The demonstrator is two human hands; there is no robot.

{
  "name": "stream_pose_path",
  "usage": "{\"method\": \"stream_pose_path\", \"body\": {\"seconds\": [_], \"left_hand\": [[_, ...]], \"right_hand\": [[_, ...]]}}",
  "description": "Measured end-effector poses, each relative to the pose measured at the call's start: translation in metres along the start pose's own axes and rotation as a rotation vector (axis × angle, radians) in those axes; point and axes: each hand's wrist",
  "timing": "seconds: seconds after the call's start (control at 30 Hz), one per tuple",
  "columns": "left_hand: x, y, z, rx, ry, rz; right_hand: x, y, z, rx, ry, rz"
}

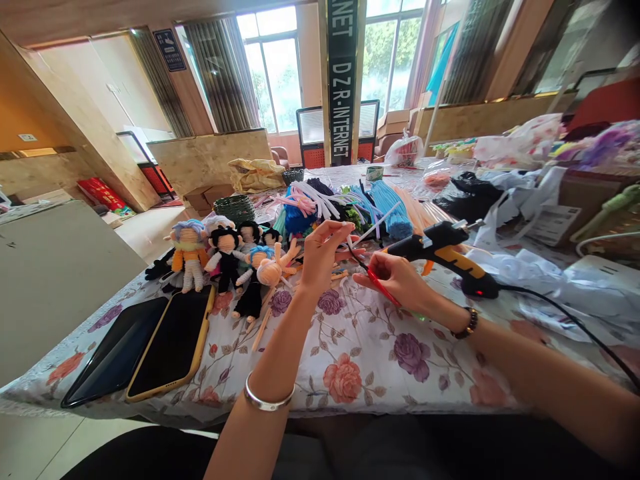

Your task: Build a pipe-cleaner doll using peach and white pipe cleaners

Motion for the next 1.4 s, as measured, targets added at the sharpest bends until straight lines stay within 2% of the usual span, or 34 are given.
{"method": "stream_pose_path", "body": {"seconds": [0.53, 0.9, 1.4], "left_hand": [[0.0016, -0.0004, -0.0004, -0.022, 0.003, -0.029], [0.0008, -0.0014, 0.0003, -0.025, 0.001, -0.017], [0.0031, 0.0009, -0.0011, 0.002, -0.007, -0.008]], "right_hand": [[-0.0007, 0.0014, -0.0009, 0.021, -0.002, 0.013], [-0.0015, 0.0008, -0.0003, -0.034, 0.003, -0.021], [-0.0021, 0.0014, -0.0010, 0.002, 0.008, 0.001]]}}
Point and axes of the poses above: each hand's wrist, its own z-axis towards the middle knuckle, its own y-axis out of the palm, x = y × z, and after that the axes turned 1 degree about x, right-handed
